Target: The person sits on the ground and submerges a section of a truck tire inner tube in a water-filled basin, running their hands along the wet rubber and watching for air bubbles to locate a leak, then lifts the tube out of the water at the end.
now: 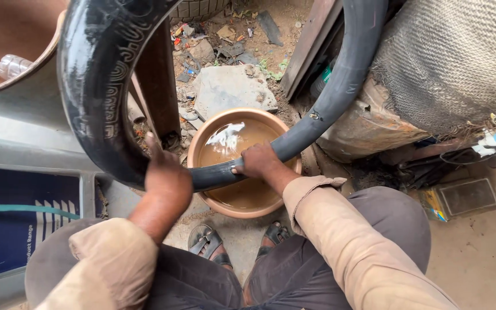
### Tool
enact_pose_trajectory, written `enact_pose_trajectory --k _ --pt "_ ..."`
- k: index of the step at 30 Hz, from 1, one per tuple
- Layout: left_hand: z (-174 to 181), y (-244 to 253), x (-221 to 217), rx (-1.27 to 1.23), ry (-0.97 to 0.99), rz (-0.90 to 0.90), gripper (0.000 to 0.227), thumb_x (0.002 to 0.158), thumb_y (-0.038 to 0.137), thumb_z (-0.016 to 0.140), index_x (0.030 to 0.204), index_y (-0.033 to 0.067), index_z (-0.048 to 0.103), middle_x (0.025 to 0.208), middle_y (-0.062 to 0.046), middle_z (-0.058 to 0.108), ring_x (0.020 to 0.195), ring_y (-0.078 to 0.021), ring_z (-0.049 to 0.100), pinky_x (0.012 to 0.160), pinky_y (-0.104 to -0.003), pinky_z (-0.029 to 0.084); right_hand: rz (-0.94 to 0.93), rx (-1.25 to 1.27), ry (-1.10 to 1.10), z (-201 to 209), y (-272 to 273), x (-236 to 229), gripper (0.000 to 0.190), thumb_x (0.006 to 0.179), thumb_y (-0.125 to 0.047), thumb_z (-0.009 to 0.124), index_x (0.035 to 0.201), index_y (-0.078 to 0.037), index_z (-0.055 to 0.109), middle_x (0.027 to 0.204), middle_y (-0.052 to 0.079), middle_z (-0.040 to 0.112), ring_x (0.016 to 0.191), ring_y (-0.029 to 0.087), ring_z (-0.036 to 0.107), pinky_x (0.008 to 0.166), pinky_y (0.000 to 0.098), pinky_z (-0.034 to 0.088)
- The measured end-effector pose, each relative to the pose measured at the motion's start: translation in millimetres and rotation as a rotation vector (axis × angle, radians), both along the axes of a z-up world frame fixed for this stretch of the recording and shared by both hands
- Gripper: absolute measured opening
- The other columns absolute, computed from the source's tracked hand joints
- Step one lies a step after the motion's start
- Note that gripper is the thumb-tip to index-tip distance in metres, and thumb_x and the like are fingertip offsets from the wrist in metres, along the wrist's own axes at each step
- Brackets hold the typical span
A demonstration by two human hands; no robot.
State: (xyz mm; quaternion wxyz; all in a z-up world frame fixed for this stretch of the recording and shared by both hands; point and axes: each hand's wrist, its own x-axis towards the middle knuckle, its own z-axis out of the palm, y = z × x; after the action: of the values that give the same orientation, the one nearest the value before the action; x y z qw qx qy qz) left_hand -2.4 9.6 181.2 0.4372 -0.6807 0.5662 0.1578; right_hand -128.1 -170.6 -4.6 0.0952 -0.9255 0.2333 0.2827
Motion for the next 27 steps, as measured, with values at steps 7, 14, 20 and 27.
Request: enact_pose_trajectory --k 7,14,20,27 --pt "-144.9 -19.7 -13.5 -0.251 0.208 -0.022 0.061 0.106 0.031 0.044 0.163 0.0381 0.024 0.149 -0.011 0.048 0.142 -0.0369 0.043 0.119 -0.071 0.011 -0.045 0.012 -0.032 11.0 -5.8 -8.2 0.066 0.085 -0.073 0.064 0.118 -0.016 0.073 0.119 0.008 0.071 0.124 0.025 0.059 0.105 0.0451 0.036" --pt "-183.1 -11.8 -16.4 -0.333 0.191 -0.135 0.074 0.101 0.038 0.052 0.16 0.0479 0.009 0.151 -0.016 0.045 0.128 -0.0382 0.05 0.101 -0.069 0.033 0.028 -0.145 -0.018 39.3 -48.5 -10.9 0.076 0.077 -0.061 0.079 0.136 -0.016 0.062 0.137 0.009 0.061 0.136 0.026 0.048 0.121 0.0515 0.018" --pt "-144.4 -14.2 -10.6 -0.132 0.278 0.02 0.072 0.104 0.038 0.052 0.164 0.0498 0.013 0.139 -0.014 0.053 0.126 -0.0323 0.055 0.098 -0.06 0.042 -0.027 -0.213 0.08 43.9 -75.6 -22.7 0.08 0.075 -0.061 0.082 0.139 -0.016 0.062 0.146 0.011 0.055 0.145 0.028 0.04 0.126 0.0494 0.01" --pt "-162.1 -21.1 -10.8 -0.129 0.261 0.039 0.065 0.107 0.033 0.049 0.163 0.0476 0.021 0.139 -0.019 0.053 0.125 -0.0376 0.057 0.097 -0.058 0.042 -0.051 -0.157 0.194 45.6 -80.9 -21.9 0.08 0.08 -0.072 0.073 0.133 -0.013 0.068 0.136 0.012 0.065 0.142 0.027 0.048 0.13 0.0502 0.005"
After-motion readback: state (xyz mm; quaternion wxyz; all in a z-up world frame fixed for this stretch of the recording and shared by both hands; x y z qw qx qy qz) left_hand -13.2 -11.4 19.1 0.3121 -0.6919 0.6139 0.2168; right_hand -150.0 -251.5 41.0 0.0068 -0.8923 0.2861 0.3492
